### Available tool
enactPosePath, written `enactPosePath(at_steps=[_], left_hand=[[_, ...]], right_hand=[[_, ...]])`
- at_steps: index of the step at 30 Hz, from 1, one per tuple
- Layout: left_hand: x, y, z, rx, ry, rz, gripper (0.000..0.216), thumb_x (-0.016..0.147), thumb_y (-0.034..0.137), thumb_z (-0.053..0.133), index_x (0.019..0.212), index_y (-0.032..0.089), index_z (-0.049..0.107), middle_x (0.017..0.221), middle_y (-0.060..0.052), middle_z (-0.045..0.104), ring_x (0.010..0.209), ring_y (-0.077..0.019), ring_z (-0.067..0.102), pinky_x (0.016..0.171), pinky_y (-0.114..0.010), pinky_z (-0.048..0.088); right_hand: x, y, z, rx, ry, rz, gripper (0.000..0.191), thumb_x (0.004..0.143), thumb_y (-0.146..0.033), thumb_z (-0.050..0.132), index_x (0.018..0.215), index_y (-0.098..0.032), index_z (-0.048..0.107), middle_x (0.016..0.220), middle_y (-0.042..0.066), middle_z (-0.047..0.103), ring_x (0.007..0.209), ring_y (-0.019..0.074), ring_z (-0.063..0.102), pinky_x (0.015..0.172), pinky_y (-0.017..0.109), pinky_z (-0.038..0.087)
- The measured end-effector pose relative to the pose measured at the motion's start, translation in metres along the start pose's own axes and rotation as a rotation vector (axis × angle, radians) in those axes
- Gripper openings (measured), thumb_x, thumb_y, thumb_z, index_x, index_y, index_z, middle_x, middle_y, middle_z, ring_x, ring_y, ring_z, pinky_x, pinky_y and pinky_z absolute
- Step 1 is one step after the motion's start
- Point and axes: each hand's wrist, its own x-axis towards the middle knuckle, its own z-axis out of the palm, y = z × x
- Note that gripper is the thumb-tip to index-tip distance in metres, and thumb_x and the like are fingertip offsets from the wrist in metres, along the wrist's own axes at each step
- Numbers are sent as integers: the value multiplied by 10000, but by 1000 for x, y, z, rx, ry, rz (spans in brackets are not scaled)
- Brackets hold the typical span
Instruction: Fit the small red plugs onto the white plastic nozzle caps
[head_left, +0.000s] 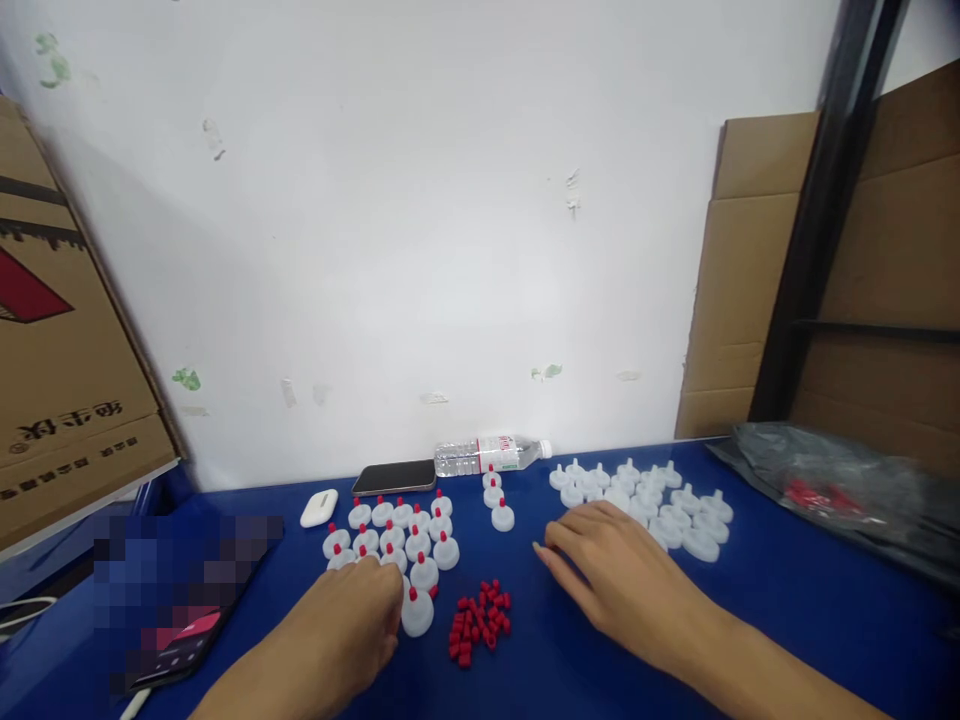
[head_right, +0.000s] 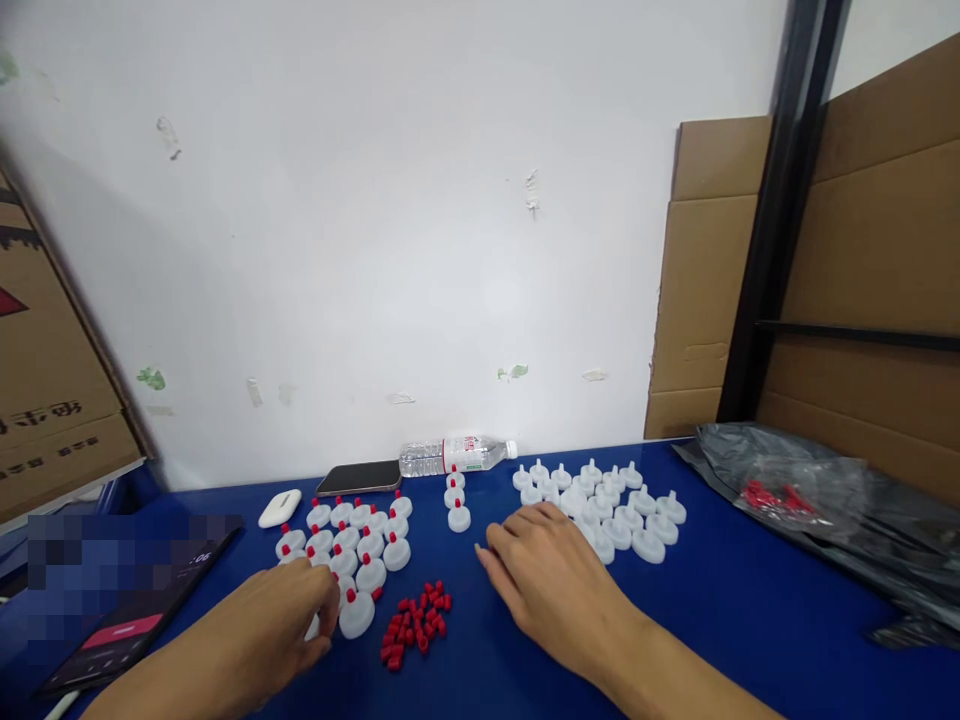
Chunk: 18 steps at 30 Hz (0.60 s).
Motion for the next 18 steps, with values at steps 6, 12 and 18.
enactPosePath(at_steps=[6,12,18], left_hand=[[-8,-12,-6,-145,-38,-34,225,703,150,586,848,259,719,440,68,547,446,-184,568,535,-249,369],[-8,-4,-10,-217,-103,18,211,628,89,532,666,239,677,455,66,544,413,-154,517,470,-237,300],[-7,7,-16,-152,-59,90,219,694,117,552,773,237,718,728,-2,701,662,-197,618,570,-258,355]], right_hand=[[-4,34,29,-228,88,84,402,1053,-427,432,1268,-172,656,1365,195,623,1349,391,511,1089,645,384],[-8,45,41,-211,36,109,612,1057,-535,358,1441,-92,535,1449,218,558,1394,389,466,1125,674,341],[1,22,6,43,-5,-23,369,1082,-345,378,1327,-211,621,1245,100,689,1191,259,625,1134,587,361]])
